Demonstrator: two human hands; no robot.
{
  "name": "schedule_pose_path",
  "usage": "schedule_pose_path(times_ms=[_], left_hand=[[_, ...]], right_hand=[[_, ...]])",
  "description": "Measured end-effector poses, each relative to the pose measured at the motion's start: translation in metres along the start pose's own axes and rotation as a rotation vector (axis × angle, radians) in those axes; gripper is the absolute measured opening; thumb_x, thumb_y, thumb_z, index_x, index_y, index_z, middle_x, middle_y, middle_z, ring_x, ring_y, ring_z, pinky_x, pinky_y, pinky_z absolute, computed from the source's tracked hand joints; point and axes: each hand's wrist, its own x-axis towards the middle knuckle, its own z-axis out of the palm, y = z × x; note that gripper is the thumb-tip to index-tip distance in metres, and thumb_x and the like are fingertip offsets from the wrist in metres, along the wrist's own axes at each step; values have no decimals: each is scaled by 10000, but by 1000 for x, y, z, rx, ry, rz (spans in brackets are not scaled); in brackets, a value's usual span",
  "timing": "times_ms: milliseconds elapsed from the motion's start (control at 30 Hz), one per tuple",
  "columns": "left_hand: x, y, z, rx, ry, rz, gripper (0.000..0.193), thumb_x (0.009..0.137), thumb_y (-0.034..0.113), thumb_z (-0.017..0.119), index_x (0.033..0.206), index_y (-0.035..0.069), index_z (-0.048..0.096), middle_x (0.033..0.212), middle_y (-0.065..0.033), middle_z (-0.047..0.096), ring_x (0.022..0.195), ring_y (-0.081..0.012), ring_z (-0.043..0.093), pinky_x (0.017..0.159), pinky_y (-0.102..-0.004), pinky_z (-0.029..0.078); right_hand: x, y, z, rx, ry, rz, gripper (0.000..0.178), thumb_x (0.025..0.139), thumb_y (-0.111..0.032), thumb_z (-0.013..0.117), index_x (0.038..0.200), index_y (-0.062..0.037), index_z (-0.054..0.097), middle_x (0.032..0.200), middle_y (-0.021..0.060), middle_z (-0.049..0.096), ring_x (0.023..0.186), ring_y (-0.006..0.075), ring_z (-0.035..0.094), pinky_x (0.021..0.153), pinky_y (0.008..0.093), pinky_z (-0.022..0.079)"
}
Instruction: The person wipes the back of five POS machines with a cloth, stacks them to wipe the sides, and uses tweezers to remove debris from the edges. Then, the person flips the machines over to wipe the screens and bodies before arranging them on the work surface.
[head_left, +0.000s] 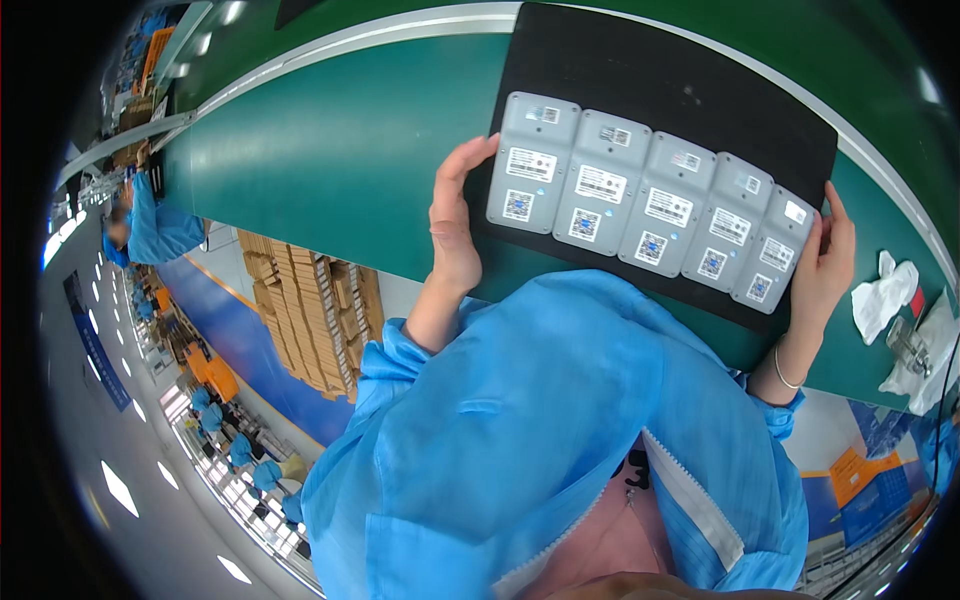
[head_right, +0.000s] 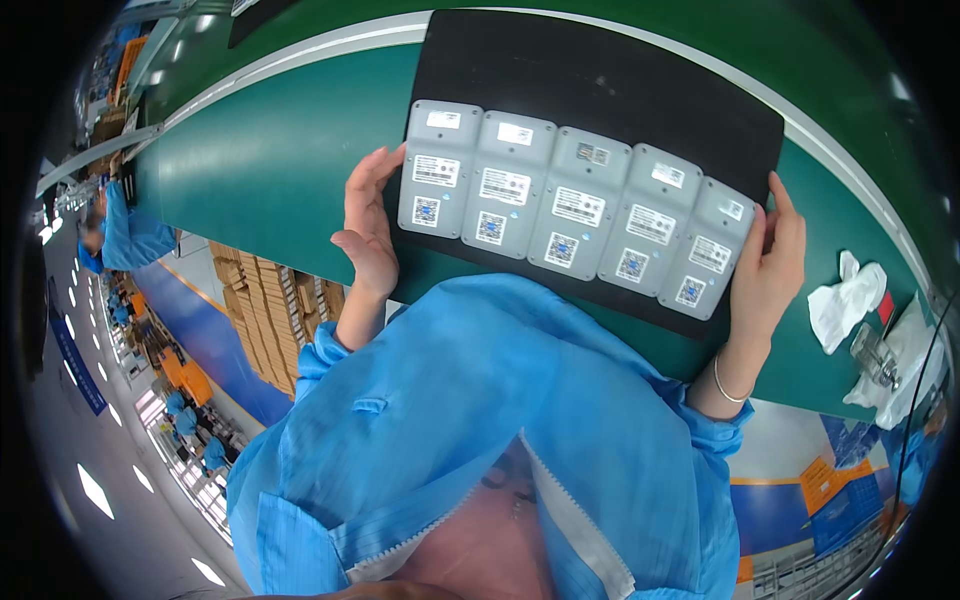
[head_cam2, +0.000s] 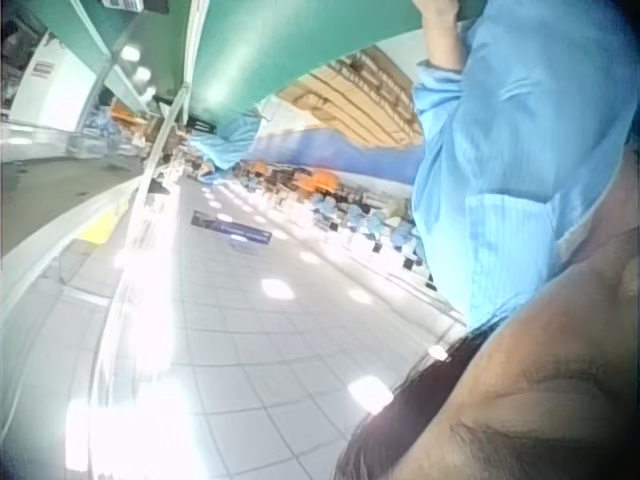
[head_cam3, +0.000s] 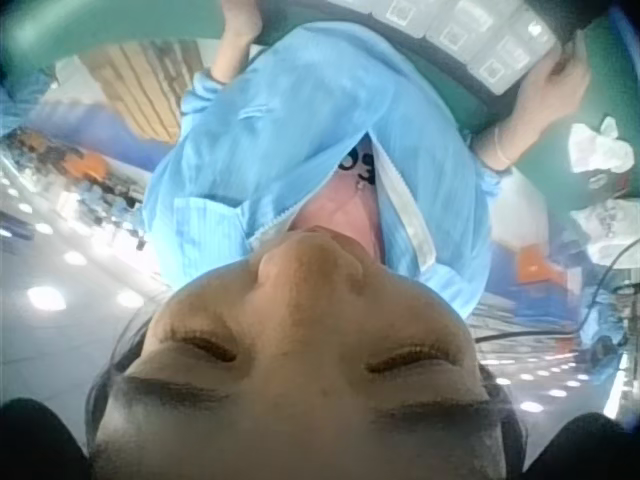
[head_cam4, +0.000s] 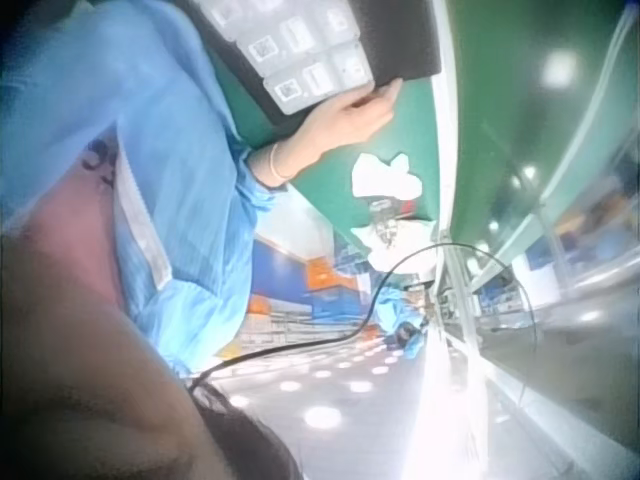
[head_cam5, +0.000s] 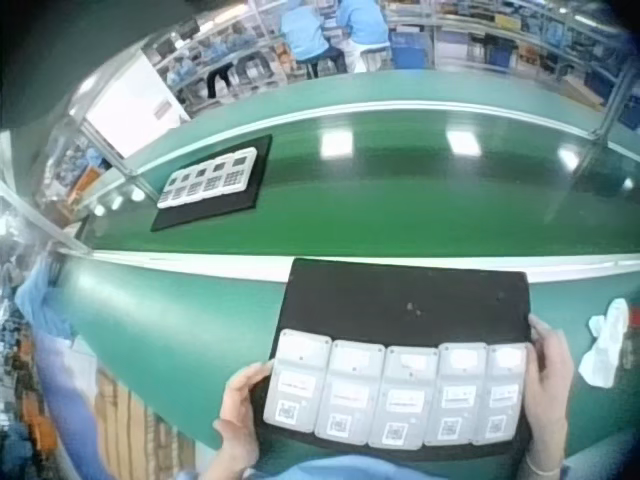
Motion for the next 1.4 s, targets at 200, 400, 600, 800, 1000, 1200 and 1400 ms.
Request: schedule_pose_path(times_ms=[200,400,600,800,1000,1200,1400], left_hand=[[5,-7,0,76,8,21,1061,856,826,67,1387,-31,400,1385,-188,490,1317,-299,423,1143,-421,244],[3,-10,-8,119,23,-12,1037,872,815,98,1375,-29,432,1371,-160,491,1298,-277,434,1130,-407,271],[10,-9,-3,246,9,86,732,972,612,315,1374,16,453,1427,-170,438,1347,-309,386,1139,-430,257],[26,13,-15,508,-324,190,820,715,330,817,1425,149,449,1538,-210,256,1439,-392,213,1153,-494,213],[25,0,-18,704,-428,250,947,634,359,871,1461,212,433,1571,-216,181,1458,-409,149,1161,-511,183],[24,21,9,421,-358,253,885,702,461,805,1463,202,435,1576,-208,191,1471,-394,157,1165,-589,20],[23,21,40,470,-349,283,901,672,426,827,1456,197,446,1578,-229,183,1457,-359,236,1183,-549,44]], right_hand=[[-6,-6,-6,-48,1,-113,341,922,-20,549,1241,-108,633,935,112,579,781,258,599,682,341,491],[-8,-6,-11,81,7,-83,384,881,86,470,1195,-64,630,1039,128,628,817,267,636,727,347,521],[-8,-7,-13,192,73,-48,411,896,88,438,1252,-49,589,1106,127,649,841,225,659,771,332,534],[-42,-36,-34,69,-343,-407,565,855,-197,706,1383,-125,518,1500,176,381,1400,409,327,1055,462,413],[-53,-29,-22,90,-386,-329,721,738,-177,799,1399,-143,512,1575,169,262,1456,452,173,1137,527,278],[-52,-44,-7,460,-294,-267,703,758,-115,773,1402,-83,493,1579,162,269,1479,430,126,1168,513,198],[-53,-60,10,139,-304,-419,734,719,-155,819,1385,-113,516,1580,161,254,1459,454,163,1147,529,254]])
